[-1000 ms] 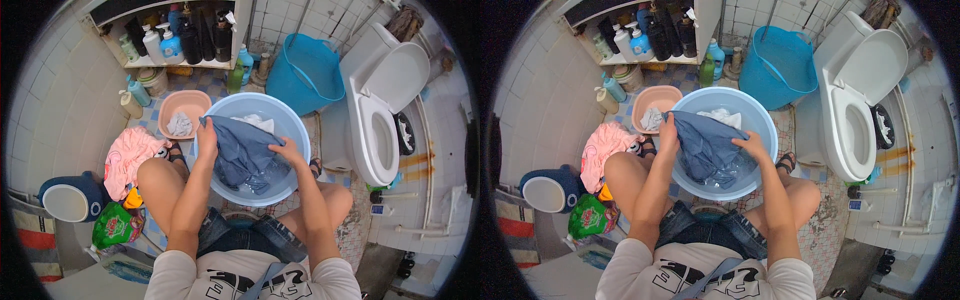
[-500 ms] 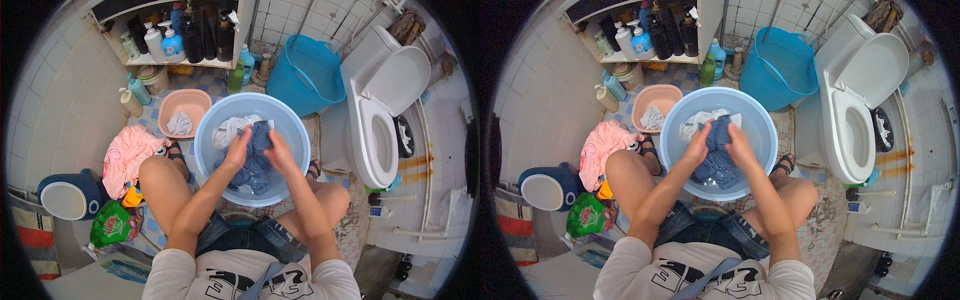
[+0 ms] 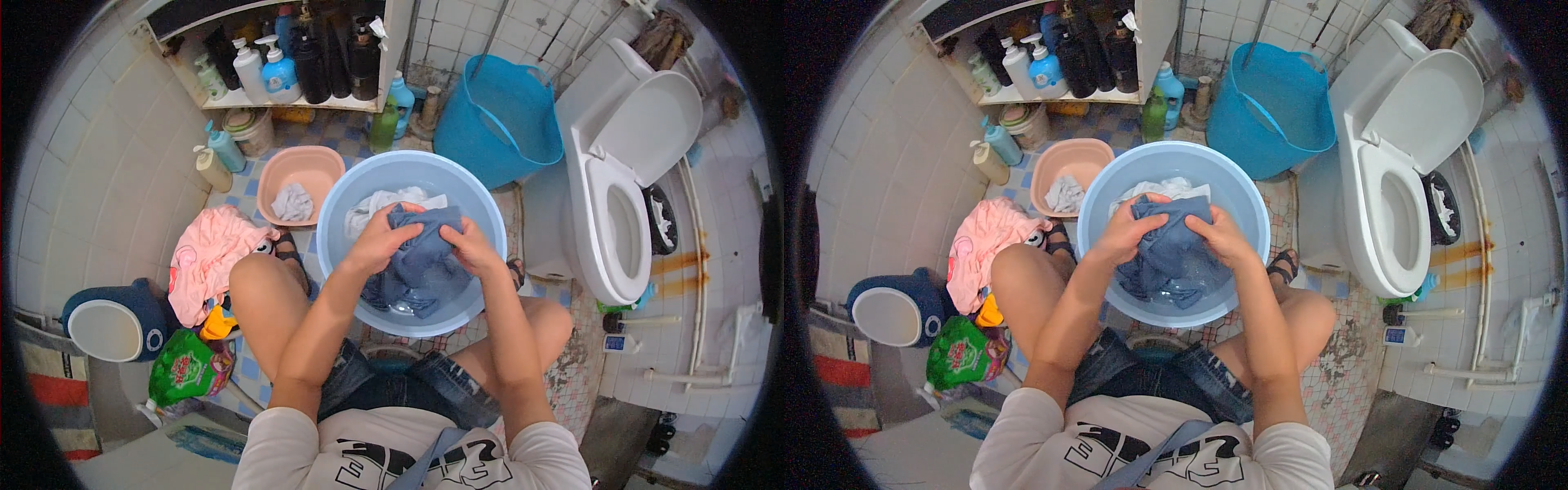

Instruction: The person washes clothes in a blue basin by hand, rubbing segments of a blue garment together and submerging them in water.

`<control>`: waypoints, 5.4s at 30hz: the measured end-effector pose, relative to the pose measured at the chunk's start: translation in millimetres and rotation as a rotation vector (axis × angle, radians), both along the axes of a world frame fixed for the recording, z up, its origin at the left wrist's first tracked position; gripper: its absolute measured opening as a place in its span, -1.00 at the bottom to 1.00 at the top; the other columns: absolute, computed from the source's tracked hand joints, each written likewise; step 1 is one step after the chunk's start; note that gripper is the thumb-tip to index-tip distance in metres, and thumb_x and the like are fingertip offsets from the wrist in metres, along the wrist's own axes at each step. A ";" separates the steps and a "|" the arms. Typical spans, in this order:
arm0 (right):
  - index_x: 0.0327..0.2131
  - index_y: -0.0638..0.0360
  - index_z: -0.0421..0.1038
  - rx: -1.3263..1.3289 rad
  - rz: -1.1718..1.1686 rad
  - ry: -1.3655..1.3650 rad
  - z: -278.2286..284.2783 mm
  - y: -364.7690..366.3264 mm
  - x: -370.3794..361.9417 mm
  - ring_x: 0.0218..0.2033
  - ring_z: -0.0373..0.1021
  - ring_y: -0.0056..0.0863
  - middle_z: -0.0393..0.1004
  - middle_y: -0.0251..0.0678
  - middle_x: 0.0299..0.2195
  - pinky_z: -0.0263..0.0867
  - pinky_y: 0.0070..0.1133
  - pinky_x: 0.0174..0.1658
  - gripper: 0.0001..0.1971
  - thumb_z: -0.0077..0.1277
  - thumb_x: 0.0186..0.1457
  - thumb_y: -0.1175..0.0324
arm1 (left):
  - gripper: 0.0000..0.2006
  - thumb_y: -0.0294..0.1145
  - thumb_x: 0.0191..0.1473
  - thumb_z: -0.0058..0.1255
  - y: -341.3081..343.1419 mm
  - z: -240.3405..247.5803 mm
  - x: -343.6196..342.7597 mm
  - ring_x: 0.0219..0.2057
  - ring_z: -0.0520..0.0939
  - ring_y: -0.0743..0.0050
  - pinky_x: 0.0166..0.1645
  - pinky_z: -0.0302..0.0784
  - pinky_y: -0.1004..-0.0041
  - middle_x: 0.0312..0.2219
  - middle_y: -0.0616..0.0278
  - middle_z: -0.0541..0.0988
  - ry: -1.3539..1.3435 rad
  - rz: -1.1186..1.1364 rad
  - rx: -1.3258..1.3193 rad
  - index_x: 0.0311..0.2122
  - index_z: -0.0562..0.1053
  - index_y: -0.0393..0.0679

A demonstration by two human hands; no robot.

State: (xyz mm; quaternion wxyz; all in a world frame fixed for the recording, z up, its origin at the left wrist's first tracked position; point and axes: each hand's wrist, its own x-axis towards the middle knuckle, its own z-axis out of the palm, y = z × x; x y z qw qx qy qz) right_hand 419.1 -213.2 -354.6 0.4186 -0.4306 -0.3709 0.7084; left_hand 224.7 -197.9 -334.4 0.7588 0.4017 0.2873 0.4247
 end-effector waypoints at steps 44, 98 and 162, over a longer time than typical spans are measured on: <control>0.07 0.37 -0.04 0.655 -0.104 -0.680 -32.7 -42.9 -86.0 0.15 -0.10 -0.29 0.00 -0.06 0.10 -0.23 -0.52 0.16 -0.50 -0.44 0.16 0.19 | -0.62 -0.42 0.04 -0.29 -0.6 -74.0 36.8 -0.22 0.43 0.41 -0.13 0.37 0.41 -0.24 0.15 0.40 -0.030 0.447 -0.467 0.01 0.13 -0.22; 0.07 0.32 0.00 0.452 -0.244 -0.550 -53.2 -29.9 -71.6 0.13 -0.05 -0.35 0.03 -0.09 0.09 -0.18 -0.54 0.14 -0.48 -0.44 0.16 0.12 | -0.67 -0.28 0.10 -0.30 -20.7 -93.5 49.7 -0.13 0.36 0.45 -0.05 0.27 0.37 -0.15 0.22 0.37 -0.180 0.226 -0.508 -0.03 0.26 -0.14; 0.06 0.34 -0.02 0.632 -0.104 -0.708 -35.4 -58.7 -88.9 0.18 -0.21 -0.22 -0.08 -0.05 0.12 -0.32 -0.42 0.17 -0.50 -0.54 0.17 0.16 | -0.69 -0.33 0.10 -0.30 -17.2 -94.3 37.1 -0.19 0.43 0.34 -0.09 0.35 0.33 -0.23 0.17 0.42 -0.113 0.220 -0.512 -0.08 0.27 -0.24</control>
